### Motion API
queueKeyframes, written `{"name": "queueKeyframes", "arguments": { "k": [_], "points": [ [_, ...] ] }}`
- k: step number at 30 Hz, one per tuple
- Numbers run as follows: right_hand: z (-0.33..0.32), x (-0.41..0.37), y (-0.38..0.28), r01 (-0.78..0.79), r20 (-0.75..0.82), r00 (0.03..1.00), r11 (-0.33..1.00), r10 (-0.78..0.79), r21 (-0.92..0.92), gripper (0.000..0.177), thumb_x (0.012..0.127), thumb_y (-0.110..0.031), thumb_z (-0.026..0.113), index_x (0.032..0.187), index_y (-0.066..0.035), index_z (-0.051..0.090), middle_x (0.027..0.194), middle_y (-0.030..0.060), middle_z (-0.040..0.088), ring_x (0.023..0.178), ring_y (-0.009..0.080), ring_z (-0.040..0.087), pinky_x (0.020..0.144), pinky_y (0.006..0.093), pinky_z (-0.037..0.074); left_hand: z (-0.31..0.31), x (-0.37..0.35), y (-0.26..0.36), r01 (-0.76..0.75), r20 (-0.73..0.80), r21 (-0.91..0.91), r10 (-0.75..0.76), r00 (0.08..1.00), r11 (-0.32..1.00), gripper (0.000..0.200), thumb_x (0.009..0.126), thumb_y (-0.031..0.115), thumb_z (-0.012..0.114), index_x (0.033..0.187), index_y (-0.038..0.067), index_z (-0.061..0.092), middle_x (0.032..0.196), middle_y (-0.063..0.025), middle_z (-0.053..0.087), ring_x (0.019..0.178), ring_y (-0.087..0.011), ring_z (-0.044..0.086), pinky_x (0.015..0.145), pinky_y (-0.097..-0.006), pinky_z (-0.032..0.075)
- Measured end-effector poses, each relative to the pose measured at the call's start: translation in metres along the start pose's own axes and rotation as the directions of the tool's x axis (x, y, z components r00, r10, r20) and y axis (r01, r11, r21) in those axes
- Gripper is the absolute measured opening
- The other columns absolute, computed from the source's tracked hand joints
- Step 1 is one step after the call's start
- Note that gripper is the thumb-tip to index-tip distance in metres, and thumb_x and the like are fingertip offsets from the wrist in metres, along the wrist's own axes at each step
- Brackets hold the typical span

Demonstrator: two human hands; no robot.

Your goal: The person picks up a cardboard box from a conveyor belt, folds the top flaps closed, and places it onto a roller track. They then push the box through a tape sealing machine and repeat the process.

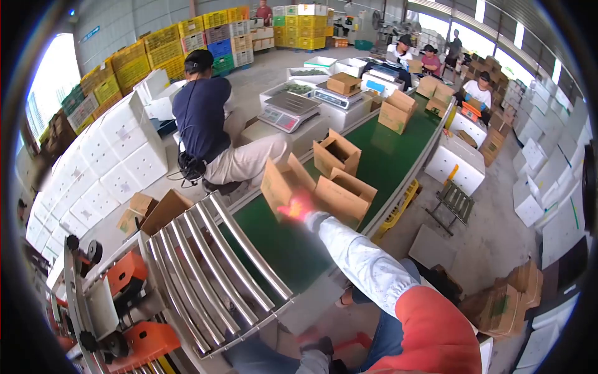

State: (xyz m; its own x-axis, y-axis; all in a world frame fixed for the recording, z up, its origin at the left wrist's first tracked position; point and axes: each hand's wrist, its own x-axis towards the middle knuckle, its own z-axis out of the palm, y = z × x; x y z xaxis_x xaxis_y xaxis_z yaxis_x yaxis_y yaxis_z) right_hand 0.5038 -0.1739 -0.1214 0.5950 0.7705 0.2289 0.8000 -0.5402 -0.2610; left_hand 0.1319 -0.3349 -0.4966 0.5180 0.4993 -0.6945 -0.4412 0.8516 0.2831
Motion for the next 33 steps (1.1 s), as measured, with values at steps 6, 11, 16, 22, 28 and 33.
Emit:
{"name": "queueKeyframes", "arguments": {
  "k": [6, 11, 16, 22, 28, 33],
  "points": [
    [0.064, 0.014, -0.053, 0.061, -0.105, 0.993, 0.998, -0.061, -0.002, 0.046, 0.078, -0.048, 0.061, 0.093, -0.005, 0.070, 0.100, 0.0202, 0.067, 0.114, 0.0379, 0.053, 0.101, 0.0476, 0.037, -0.007, -0.005, 0.006, 0.086, -0.057, 0.120, -0.079, 0.995, 0.989, 0.043, 0.094, 0.037, 0.039, 0.119, 0.007, 0.057, 0.118, -0.0090, 0.060, 0.111, -0.0279, 0.053, 0.095, -0.0416, 0.042],
    [0.048, 0.003, -0.078, 0.066, 0.074, 0.995, 0.996, -0.070, 0.057, 0.030, 0.074, -0.038, 0.062, 0.075, -0.010, 0.070, 0.077, 0.0134, 0.067, 0.080, 0.0357, 0.064, 0.074, 0.0460, 0.051, -0.002, -0.012, 0.006, 0.130, 0.008, 0.317, -0.140, 0.990, 0.939, 0.040, 0.094, 0.034, 0.040, 0.116, 0.005, 0.057, 0.117, -0.0105, 0.060, 0.111, -0.0280, 0.054, 0.095, -0.0409, 0.043],
    [0.042, -0.074, -0.064, 0.608, 0.270, 0.792, 0.748, -0.547, -0.266, 0.017, 0.065, -0.029, 0.063, 0.062, -0.014, 0.068, 0.062, 0.0059, 0.062, 0.064, 0.0273, 0.063, 0.055, 0.0416, 0.049, 0.050, -0.031, 0.003, -0.312, 0.373, 0.906, -0.192, 0.908, 0.286, 0.037, 0.095, 0.030, 0.041, 0.113, 0.003, 0.058, 0.116, -0.0120, 0.061, 0.111, -0.0281, 0.054, 0.095, -0.0402, 0.043],
    [-0.068, -0.201, -0.049, 0.526, 0.224, 0.827, 0.850, -0.515, 0.014, 0.032, 0.070, -0.039, 0.062, 0.057, -0.010, 0.065, 0.057, 0.0101, 0.060, 0.059, 0.0322, 0.061, 0.056, 0.0450, 0.047, 0.192, -0.152, 0.034, 0.438, 0.362, -0.090, -0.381, 0.851, 0.894, 0.052, 0.089, 0.039, 0.057, 0.123, 0.001, 0.051, 0.121, -0.0115, 0.058, 0.121, -0.0270, 0.049, 0.100, -0.0382, 0.041],
    [-0.181, -0.254, -0.069, 0.298, 0.153, 0.937, 0.947, -0.314, 0.116, 0.040, 0.074, -0.043, 0.063, 0.073, -0.004, 0.068, 0.073, 0.0158, 0.064, 0.071, 0.0364, 0.062, 0.066, 0.0457, 0.050, 0.285, -0.234, 0.067, 0.242, 0.469, 0.004, -0.215, 0.856, 0.970, 0.044, 0.090, 0.038, 0.056, 0.119, 0.005, 0.054, 0.120, -0.0111, 0.058, 0.114, -0.0282, 0.053, 0.096, -0.0431, 0.043],
    [-0.232, -0.233, -0.096, 0.582, -0.272, 0.807, 0.783, -0.524, 0.219, 0.036, 0.076, -0.035, 0.069, 0.097, -0.006, 0.068, 0.099, 0.0178, 0.064, 0.085, 0.0338, 0.062, 0.073, 0.0417, 0.050, 0.295, -0.250, 0.124, -0.147, 0.748, -0.098, 0.170, 0.642, 0.984, 0.032, 0.093, 0.027, 0.051, 0.120, 0.009, 0.053, 0.119, -0.0073, 0.056, 0.115, -0.0232, 0.050, 0.099, -0.0442, 0.038]
  ]
}}
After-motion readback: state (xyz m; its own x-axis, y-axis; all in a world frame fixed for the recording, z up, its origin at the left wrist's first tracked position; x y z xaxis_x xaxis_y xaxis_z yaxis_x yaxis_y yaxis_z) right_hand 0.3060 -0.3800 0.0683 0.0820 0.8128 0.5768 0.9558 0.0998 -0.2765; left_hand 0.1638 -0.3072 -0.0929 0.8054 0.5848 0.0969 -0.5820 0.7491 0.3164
